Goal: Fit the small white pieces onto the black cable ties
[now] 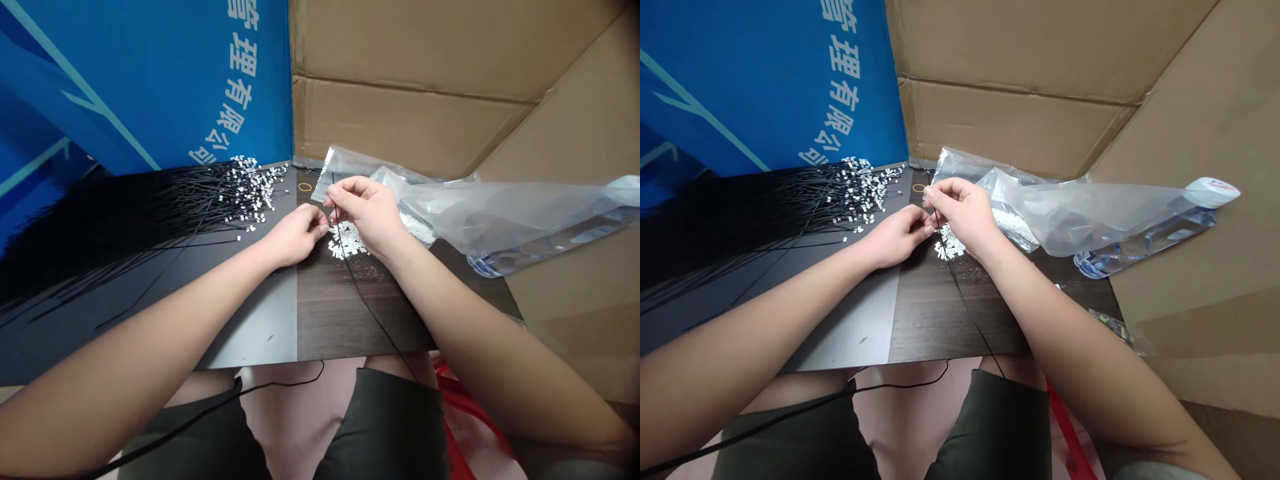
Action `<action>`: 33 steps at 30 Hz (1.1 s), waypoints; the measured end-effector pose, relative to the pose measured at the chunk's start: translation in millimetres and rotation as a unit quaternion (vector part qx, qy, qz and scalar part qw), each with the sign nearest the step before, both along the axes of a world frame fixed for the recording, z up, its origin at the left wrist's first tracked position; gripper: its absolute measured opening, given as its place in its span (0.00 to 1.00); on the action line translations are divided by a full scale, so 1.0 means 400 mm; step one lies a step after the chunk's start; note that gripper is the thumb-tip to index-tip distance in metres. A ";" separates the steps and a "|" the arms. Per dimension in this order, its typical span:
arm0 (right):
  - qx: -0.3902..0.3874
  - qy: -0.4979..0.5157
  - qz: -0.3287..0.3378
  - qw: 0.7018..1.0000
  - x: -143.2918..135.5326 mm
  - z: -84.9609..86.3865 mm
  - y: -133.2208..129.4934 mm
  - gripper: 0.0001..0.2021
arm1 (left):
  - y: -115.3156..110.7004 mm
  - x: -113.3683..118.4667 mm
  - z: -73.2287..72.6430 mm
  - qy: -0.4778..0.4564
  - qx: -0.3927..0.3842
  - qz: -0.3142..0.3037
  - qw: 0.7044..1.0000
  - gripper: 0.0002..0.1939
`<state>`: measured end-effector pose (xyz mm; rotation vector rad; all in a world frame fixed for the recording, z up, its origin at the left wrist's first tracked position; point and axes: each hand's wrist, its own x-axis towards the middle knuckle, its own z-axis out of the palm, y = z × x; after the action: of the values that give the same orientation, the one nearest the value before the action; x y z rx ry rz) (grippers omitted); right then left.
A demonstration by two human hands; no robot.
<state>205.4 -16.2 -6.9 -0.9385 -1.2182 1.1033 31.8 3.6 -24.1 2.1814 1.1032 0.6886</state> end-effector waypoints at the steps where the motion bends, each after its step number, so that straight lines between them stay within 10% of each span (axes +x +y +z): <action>1: -0.006 -0.010 -0.009 1.000 0.000 -0.001 0.000 0.16 | 0.001 -0.004 0.002 -0.051 -0.026 0.016 0.998 0.06; 6: 0.012 -0.099 -0.043 0.994 -0.004 -0.010 -0.003 0.12 | -0.002 -0.019 0.021 -0.334 -0.201 0.041 0.920 0.12; 12: 0.088 -0.174 -0.053 0.979 -0.018 -0.023 -0.012 0.07 | -0.025 -0.014 0.041 -0.416 -0.349 0.022 0.839 0.15; 26: 0.128 -0.213 -0.043 0.968 -0.002 -0.020 -0.010 0.06 | -0.027 -0.024 0.039 -0.395 -0.281 0.026 0.874 0.15; 33: 0.053 -0.127 -0.065 0.988 -0.020 -0.021 -0.014 0.10 | -0.028 -0.015 0.044 -0.428 -0.309 0.074 0.846 0.11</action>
<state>197.5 -21.8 -15.3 -1.0827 -1.3869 0.8252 25.9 -7.8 -6.6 1.0414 0.8247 1.0494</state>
